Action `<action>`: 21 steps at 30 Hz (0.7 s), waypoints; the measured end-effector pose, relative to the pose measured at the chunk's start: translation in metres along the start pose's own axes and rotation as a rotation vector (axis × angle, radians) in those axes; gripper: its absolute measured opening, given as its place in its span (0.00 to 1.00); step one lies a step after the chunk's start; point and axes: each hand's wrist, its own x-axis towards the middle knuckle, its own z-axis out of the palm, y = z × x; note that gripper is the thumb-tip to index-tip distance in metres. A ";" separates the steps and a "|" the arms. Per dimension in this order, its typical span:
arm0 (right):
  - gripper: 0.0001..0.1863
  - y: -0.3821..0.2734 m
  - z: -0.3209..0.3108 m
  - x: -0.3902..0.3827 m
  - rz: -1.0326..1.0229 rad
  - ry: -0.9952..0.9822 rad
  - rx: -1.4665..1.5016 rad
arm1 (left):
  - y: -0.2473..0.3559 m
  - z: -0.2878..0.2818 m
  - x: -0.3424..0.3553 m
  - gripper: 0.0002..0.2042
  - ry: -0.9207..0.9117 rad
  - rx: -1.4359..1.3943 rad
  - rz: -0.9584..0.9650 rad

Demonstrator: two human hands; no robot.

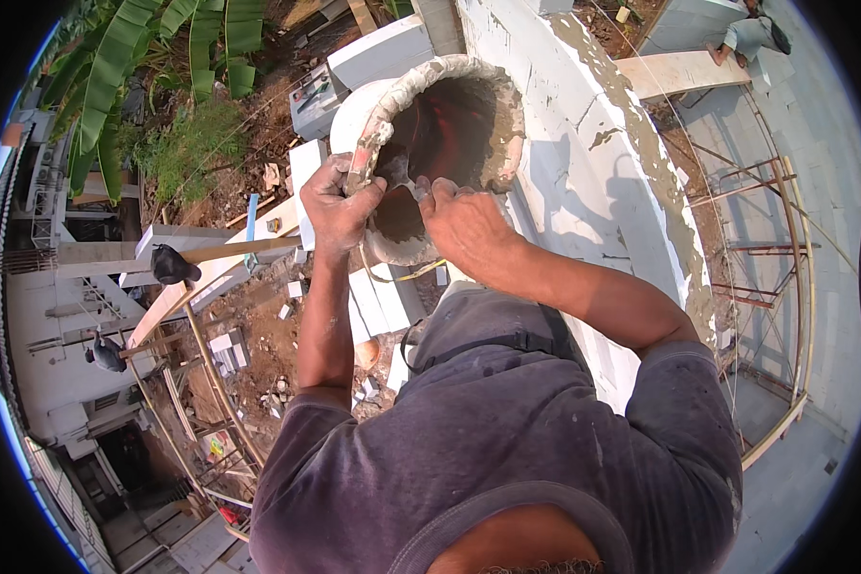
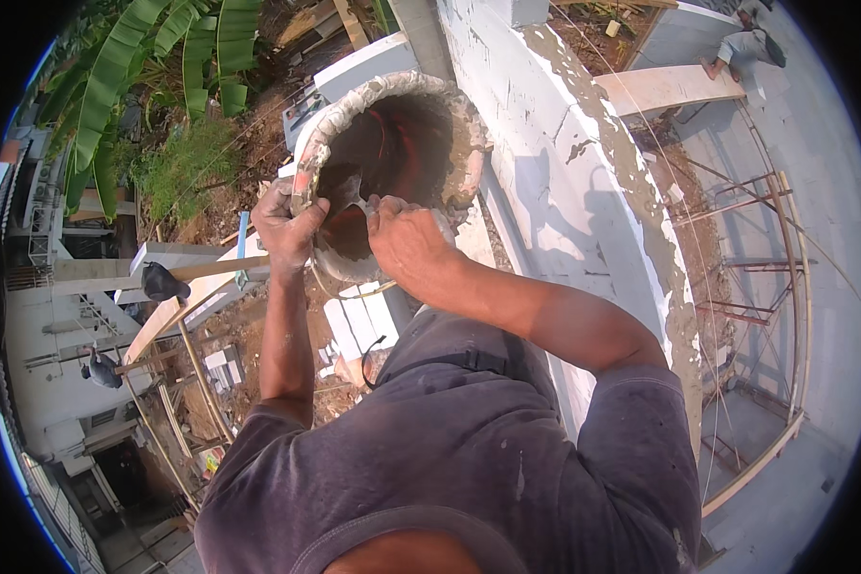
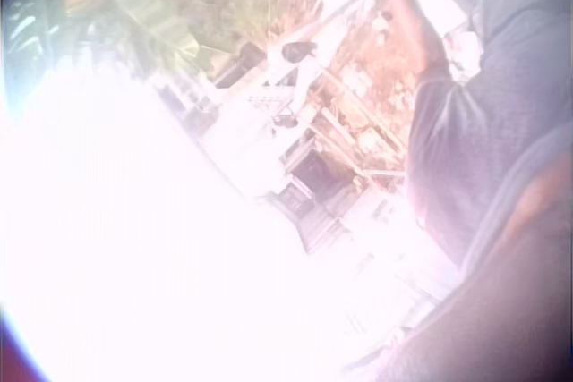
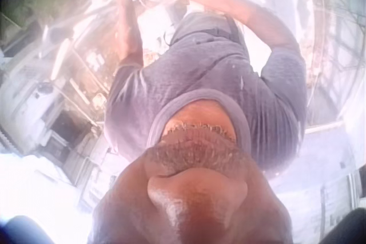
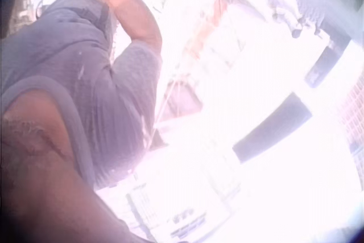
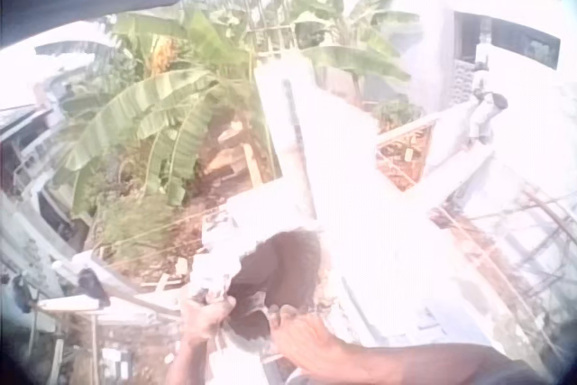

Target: The person applies cement to white rectangular tiles using a trowel and places them onto a curved wall structure. The person uses a hammer to tap the tiles into position and continues the process with additional tiles.

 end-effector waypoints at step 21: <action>0.20 0.037 -0.023 0.006 0.065 0.090 0.305 | 0.057 -0.040 -0.045 0.15 0.184 0.147 0.198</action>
